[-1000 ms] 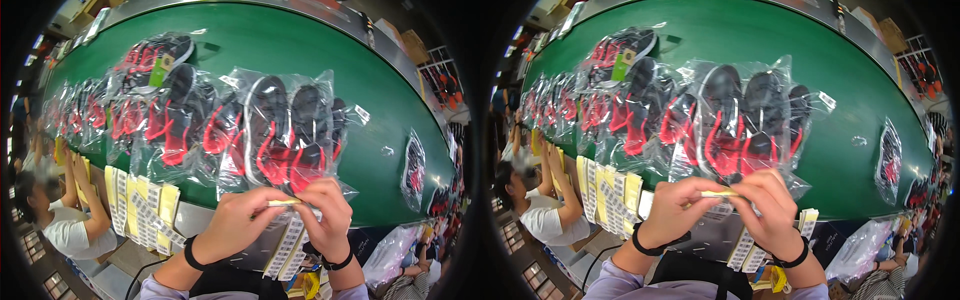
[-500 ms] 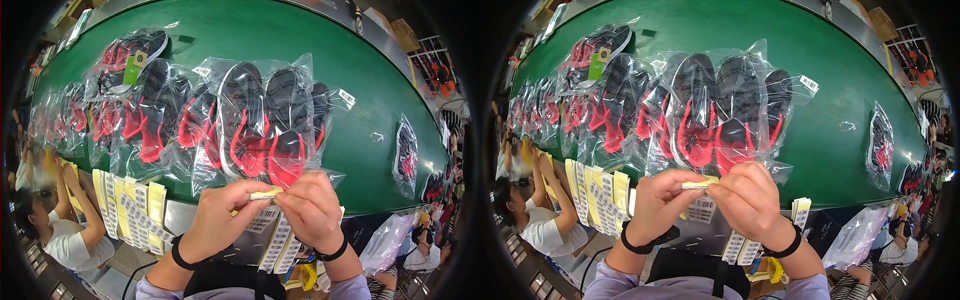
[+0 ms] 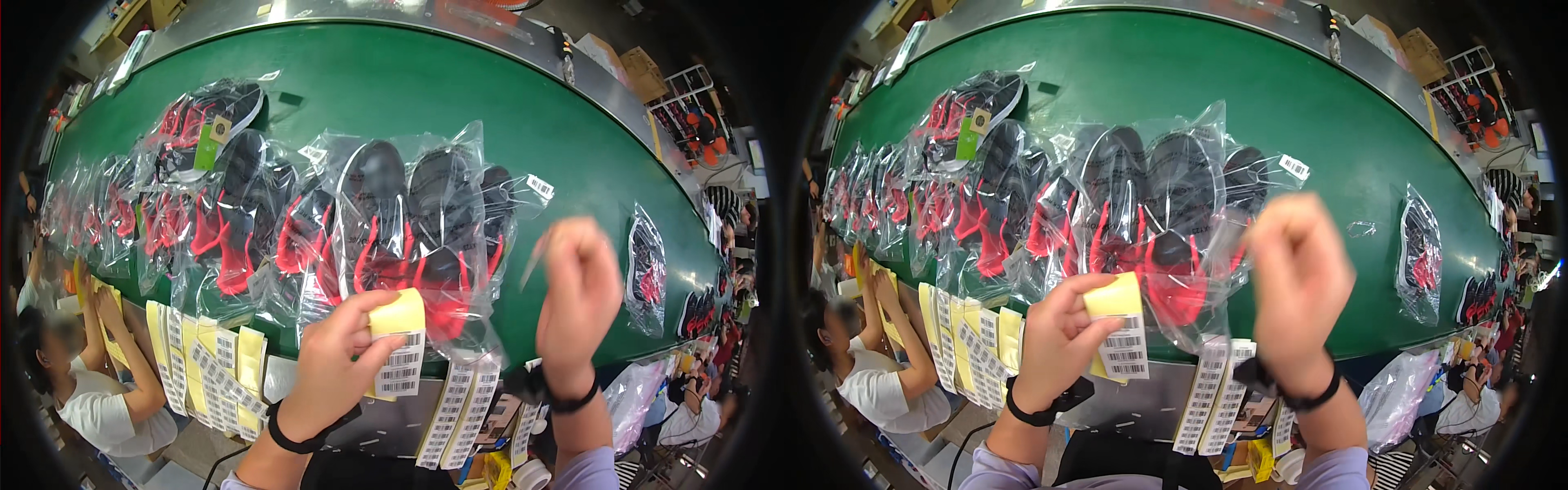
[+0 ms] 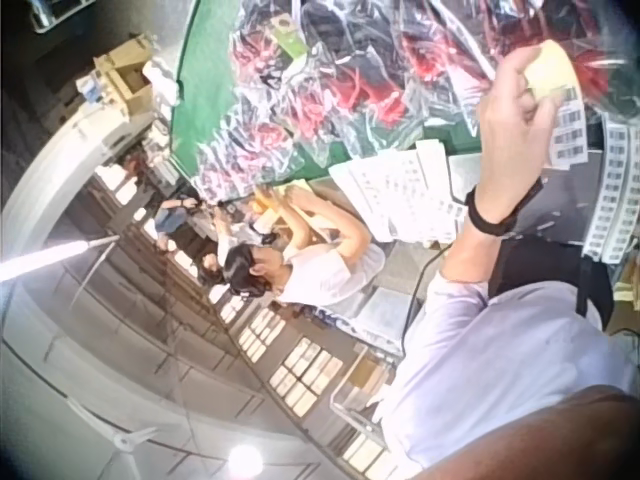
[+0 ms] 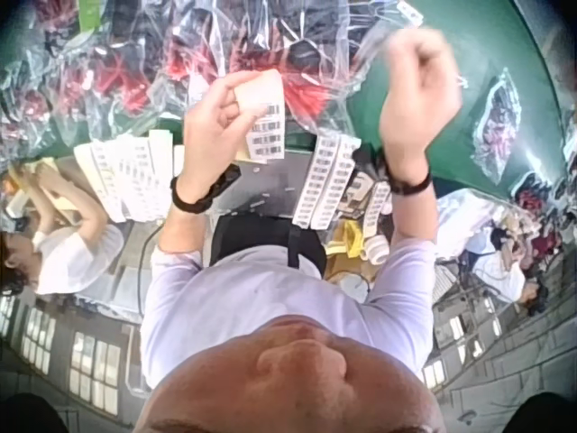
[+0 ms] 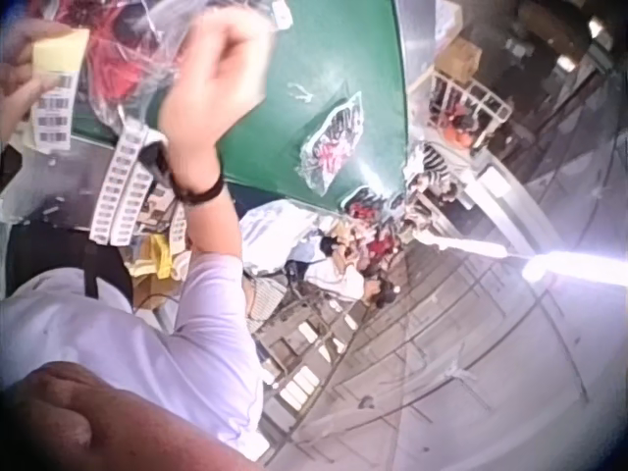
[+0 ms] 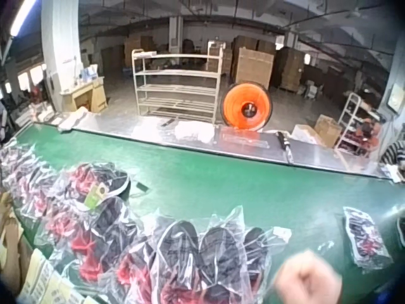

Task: The worker is peeling small size or barcode labels from a sheet and applying them to the plastic packaging of individual shoes on a conveyor belt.

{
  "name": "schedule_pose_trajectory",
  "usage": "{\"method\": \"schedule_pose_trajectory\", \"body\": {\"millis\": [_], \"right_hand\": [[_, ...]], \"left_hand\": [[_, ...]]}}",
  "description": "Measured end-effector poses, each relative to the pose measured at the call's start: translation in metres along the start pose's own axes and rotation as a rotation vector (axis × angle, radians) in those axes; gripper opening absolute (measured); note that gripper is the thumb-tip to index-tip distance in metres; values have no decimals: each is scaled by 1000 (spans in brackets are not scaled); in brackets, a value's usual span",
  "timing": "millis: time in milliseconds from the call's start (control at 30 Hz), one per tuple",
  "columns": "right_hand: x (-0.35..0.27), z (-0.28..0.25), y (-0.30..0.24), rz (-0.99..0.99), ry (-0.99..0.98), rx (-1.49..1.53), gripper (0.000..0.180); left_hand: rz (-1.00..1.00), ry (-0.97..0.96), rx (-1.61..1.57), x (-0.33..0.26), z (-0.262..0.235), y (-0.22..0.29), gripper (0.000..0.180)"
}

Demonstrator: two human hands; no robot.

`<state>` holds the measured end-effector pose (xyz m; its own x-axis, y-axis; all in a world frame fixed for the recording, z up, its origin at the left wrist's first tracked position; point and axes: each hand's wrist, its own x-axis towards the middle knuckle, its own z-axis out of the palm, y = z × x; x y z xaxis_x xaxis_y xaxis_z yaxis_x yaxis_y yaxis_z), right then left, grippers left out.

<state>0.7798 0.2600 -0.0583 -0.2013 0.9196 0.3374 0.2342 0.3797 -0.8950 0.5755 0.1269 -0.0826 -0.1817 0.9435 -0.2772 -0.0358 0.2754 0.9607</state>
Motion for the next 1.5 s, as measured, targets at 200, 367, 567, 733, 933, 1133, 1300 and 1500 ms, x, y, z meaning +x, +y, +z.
{"method": "schedule_pose_trajectory", "body": {"millis": [200,367,567,733,933,1133,1300,1500], "right_hand": [[109,-9,128,349,81,9,66],[124,44,154,558,-126,-23,83],[79,-2,167,510,-18,-40,80],[95,-42,166,481,47,-13,36],[136,-64,143,496,-347,97,7],[143,-61,164,532,-556,-65,11],[146,-41,163,524,-611,-105,11],[117,-32,157,259,-353,-435,40]], "left_hand": [[189,72,-302,22,11,15,40],[367,2,-142,62,27,18,38],[680,42,643,111,62,-7,39],[667,-84,631,101,81,-32,39],[668,-50,645,97,80,-42,40],[663,-34,639,97,86,-37,39],[657,-13,674,93,87,-37,38],[257,33,271,68,68,-23,33]]}}
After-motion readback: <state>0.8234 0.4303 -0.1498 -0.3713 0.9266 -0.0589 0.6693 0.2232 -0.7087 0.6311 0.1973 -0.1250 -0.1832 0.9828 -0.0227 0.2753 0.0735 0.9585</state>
